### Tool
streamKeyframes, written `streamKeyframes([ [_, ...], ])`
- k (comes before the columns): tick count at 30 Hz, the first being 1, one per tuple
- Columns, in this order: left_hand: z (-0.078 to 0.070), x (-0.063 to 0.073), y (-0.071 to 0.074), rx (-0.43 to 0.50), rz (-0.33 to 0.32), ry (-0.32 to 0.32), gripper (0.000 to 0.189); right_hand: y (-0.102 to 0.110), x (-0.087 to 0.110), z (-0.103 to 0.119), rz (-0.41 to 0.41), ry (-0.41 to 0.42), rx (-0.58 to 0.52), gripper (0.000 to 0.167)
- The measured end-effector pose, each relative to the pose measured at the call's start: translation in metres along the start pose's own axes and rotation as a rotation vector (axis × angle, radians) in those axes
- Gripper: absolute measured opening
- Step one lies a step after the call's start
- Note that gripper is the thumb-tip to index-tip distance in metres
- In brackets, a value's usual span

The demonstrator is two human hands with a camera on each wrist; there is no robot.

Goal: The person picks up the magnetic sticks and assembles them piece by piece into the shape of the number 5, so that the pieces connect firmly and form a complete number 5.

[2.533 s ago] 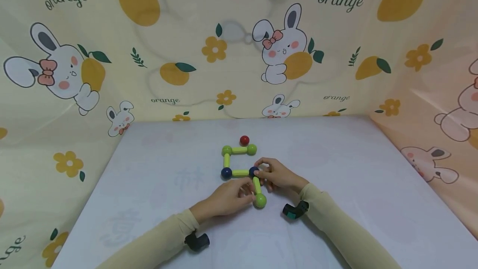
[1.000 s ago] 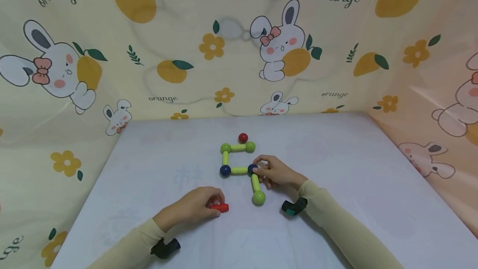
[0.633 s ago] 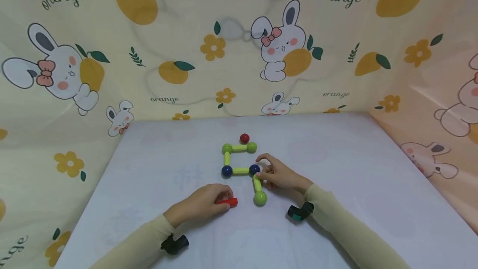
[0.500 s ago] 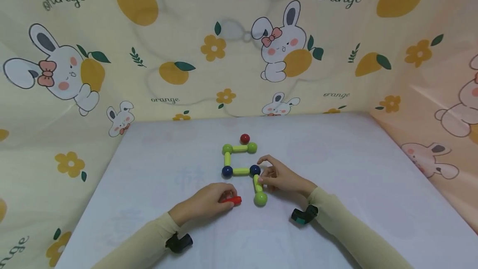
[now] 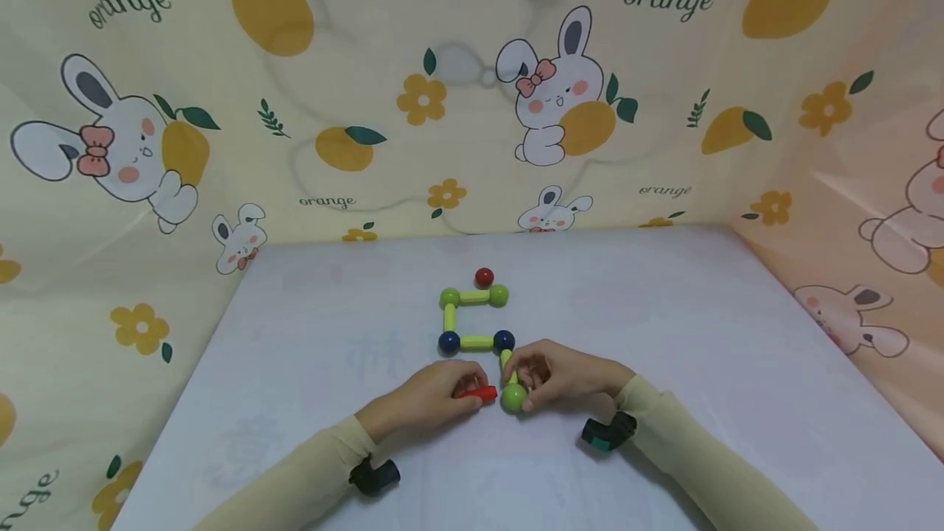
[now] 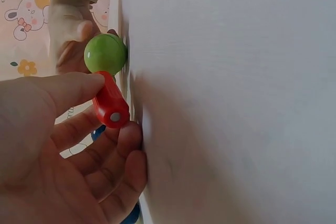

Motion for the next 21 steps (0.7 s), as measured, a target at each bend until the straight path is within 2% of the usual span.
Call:
streamKeyframes([
  [6,-0.0029,-0.0018,-0.0007,0.016,0.009,0.017,0.014,0.0002,-0.0007,-0.0021,-0.029,0.004,0.043,0.032],
  [13,-0.0036,-0.0018,-0.0007,0.020,0.004,0.018,0.014,0.0015,0.0004,-0.0045,-0.047,-0.037,0.033,0.032],
  [21,-0.0041,-0.0031,-0.0003,0.021,0.009,0.025,0.017,0.0024,-0.0014,-0.0070,-0.043,-0.012,0.006,0.030],
])
Point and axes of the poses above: each hand's wrist, its own x-axis away from the middle knuckle, its own y-axis out of the back of the hand, z = x × y, the point moved 2 cm from there along -x, towards the middle knuckle, and after that the axes turned 6 degrees about y, right-handed, at the moved point
